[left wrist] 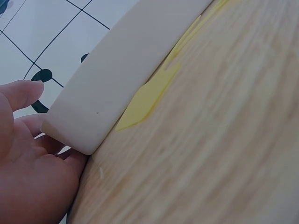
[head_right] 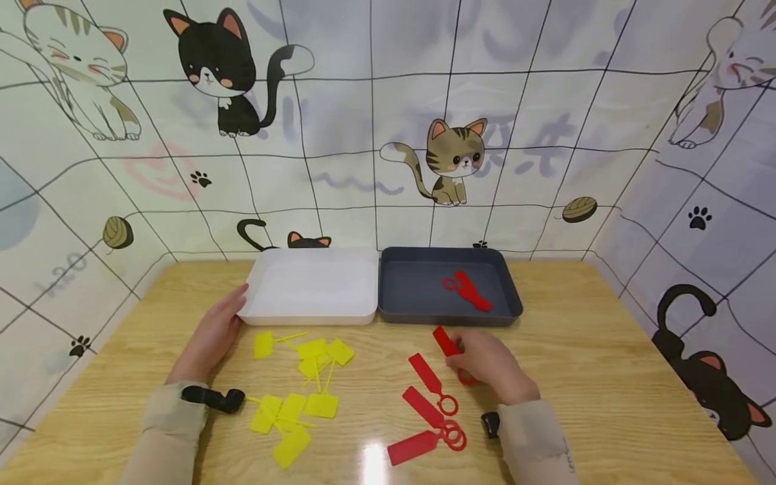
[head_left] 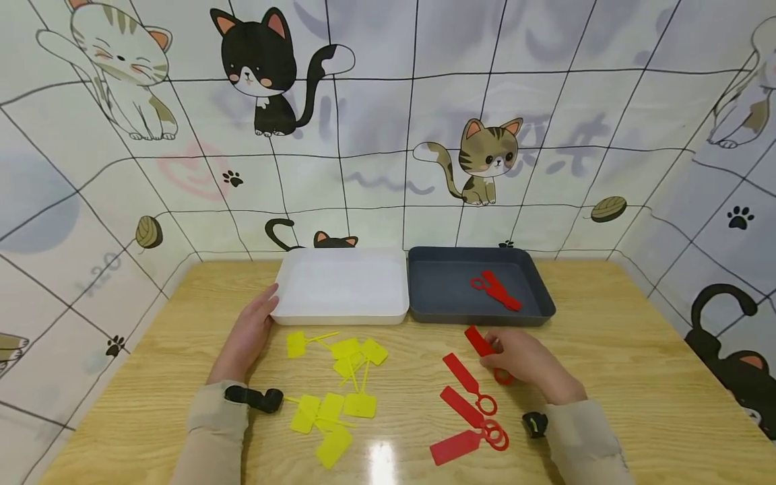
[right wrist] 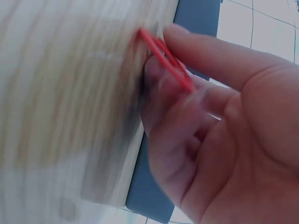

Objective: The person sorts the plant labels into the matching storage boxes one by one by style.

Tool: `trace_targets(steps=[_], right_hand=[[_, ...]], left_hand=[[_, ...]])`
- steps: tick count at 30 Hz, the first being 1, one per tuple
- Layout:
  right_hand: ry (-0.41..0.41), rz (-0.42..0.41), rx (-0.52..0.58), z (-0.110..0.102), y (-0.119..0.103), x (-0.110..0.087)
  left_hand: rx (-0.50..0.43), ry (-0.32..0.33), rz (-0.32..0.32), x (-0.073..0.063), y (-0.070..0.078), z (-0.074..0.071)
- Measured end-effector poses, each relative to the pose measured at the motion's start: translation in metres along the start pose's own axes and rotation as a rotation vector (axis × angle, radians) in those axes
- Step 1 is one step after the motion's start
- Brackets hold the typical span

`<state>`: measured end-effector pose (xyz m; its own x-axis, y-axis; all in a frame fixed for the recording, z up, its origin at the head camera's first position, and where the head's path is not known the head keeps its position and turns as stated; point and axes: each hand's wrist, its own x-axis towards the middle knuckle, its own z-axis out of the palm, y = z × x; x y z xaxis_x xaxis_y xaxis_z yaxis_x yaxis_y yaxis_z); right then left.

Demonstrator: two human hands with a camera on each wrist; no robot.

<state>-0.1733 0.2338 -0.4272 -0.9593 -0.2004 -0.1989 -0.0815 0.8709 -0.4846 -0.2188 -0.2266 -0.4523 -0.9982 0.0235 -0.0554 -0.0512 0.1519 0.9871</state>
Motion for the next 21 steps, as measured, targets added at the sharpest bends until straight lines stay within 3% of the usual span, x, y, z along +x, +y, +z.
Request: trace_targets(steps=[3,6,12,19,21], right_hand=[[-0.045,-0.003,0.076,-0.002,0.001,-0.001],[-0.071,-0.015,0.122,-0.003,0.000,-0.002],[-0.114,0.005,0.242,-0.004,0.000,-0.009],[-0.090,-0.015,0.167,-0.006,0.000,-0.009],[-0.104,-0.040,0.171,-0.007,0.001,-0.009]], left_hand=[[-0.048,-0.021,-0.002,-0.005,0.007,0.002],[-0.003,-0.012,0.004,-0.007,0.009,0.001],[0.098,0.007,0.022,0.003,-0.011,-0.003],[0.086,-0.008,0.028,-0.008,0.009,0.002],[0.066,-0.012,0.029,-0.006,0.007,0.002]])
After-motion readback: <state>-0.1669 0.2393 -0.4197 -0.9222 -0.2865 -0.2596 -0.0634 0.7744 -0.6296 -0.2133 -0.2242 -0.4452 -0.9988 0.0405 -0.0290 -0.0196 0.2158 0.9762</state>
